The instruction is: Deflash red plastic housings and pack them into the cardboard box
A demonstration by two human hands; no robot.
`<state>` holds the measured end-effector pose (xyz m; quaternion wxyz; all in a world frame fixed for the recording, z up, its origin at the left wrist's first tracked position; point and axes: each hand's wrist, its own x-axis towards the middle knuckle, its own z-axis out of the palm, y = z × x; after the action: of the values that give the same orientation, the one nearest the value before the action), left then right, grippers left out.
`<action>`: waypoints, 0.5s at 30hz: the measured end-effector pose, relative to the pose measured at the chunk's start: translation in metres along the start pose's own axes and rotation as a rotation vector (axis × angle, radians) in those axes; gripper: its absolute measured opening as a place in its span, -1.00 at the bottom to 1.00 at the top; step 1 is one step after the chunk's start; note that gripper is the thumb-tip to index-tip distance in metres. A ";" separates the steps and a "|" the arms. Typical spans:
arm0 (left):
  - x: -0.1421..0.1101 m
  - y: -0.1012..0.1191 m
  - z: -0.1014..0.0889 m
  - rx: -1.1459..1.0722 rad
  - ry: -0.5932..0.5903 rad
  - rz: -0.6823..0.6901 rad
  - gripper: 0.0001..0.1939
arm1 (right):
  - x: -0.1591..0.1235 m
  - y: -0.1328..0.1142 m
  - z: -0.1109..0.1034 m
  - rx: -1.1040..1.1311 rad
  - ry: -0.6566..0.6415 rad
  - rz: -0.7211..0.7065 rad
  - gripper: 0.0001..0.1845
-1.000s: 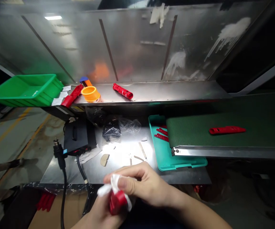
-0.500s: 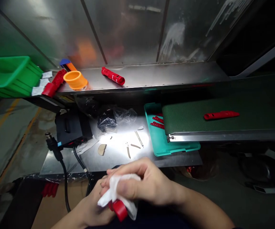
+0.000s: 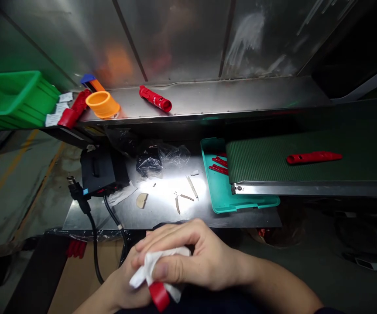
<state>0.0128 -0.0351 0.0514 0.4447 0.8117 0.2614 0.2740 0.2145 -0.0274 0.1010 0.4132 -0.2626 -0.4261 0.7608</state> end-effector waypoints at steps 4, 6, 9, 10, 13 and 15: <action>0.000 0.002 0.005 -0.061 -0.018 -0.078 -0.80 | 0.001 -0.002 -0.004 -0.135 0.031 0.080 -0.75; 0.000 0.003 0.007 -0.044 -0.013 -0.074 -0.79 | 0.004 0.007 -0.007 -0.077 0.093 0.189 -0.67; -0.002 0.004 0.008 -0.039 0.000 -0.069 -0.81 | 0.004 0.018 -0.011 0.011 0.181 0.198 -0.54; -0.003 0.004 0.009 -0.066 0.017 -0.118 -0.80 | 0.002 0.019 -0.012 -0.034 0.200 0.149 -0.53; -0.008 0.007 0.009 -0.237 0.087 -0.465 -0.59 | -0.007 0.021 -0.010 -0.361 0.251 -0.026 -0.60; -0.009 0.008 0.005 -0.449 0.213 -0.693 -0.76 | -0.009 0.026 -0.011 -0.503 0.373 0.009 -0.74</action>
<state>0.0112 -0.0476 0.0542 0.6466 0.5262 0.4971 0.2407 0.2174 -0.0381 0.0737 0.4031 -0.4935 -0.5164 0.5721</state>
